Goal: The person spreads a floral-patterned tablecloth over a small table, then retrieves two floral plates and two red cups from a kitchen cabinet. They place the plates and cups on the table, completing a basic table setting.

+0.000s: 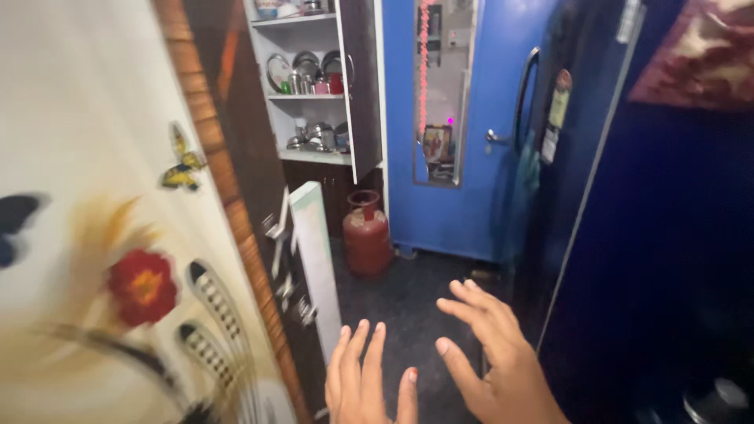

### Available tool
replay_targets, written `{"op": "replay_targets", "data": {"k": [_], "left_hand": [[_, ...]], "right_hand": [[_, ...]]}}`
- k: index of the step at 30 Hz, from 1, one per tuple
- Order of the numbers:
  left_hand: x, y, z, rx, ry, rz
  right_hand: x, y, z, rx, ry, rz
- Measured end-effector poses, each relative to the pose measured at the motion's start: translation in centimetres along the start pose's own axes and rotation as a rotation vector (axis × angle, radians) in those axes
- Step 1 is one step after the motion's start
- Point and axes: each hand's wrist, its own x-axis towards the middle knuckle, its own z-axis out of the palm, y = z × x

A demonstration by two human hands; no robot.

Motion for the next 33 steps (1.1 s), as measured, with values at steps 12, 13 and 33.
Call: {"op": "replay_targets", "data": {"k": [12, 13, 33], "left_hand": [[9.2, -8.5, 20.8, 0.207, -0.039, -0.093], [9.7, -9.5, 22.3, 0.225, -0.022, -0.092], [18.3, -40.8, 40.5, 0.696, 0.221, -0.205]], "right_hand": [[16.9, 21.4, 10.3, 0.248, -0.067, -0.130], [18.2, 22.8, 11.3, 0.280, -0.080, -0.153], [42.4, 37.5, 42.1, 0.611, -0.492, -0.323]]}}
